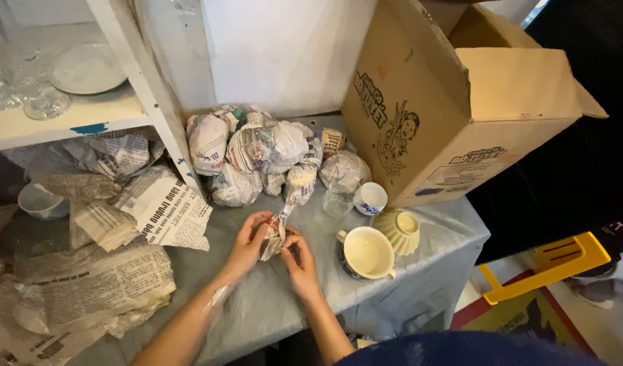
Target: The person unwraps ceramic cups and bowls from newspaper wrapping on a table, then washes each item in a large basin of water using a brown cloth, wiping the surfaces and setting the cleaned pieces on the table.
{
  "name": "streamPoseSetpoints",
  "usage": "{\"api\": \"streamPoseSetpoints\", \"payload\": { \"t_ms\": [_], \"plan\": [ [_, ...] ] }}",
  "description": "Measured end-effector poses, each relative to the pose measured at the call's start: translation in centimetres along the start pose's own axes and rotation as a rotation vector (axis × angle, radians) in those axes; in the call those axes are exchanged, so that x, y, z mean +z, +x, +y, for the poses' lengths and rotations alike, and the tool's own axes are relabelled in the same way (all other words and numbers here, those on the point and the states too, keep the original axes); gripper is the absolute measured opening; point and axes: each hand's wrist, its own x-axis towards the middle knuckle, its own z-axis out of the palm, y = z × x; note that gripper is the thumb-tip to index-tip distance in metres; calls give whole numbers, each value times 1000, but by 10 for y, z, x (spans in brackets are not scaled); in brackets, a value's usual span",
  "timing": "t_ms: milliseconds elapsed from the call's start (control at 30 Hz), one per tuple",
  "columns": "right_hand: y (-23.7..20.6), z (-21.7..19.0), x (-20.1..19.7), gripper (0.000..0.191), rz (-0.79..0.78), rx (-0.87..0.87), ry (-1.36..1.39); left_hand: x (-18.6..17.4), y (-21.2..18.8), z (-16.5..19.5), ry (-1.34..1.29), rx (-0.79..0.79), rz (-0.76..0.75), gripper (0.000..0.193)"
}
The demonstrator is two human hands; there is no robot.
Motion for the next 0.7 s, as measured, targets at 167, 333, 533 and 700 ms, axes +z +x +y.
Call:
{"api": "streamPoseSetpoints", "payload": {
  "t_ms": [167,333,533,700],
  "plan": [
    [-2,0,-7,7,-3,27,221,2,0,0,50,20,45,29],
    [-2,7,-8,4,68,83,205,-4,4,1,-5,59,143,41],
    [-3,9,-3,18,261,81,274,1,-1,-5,51,130,124,69],
    [-1,-2,3,56,383,-60,-52,2,-12,-2,586,381,173,58]
  ]
}}
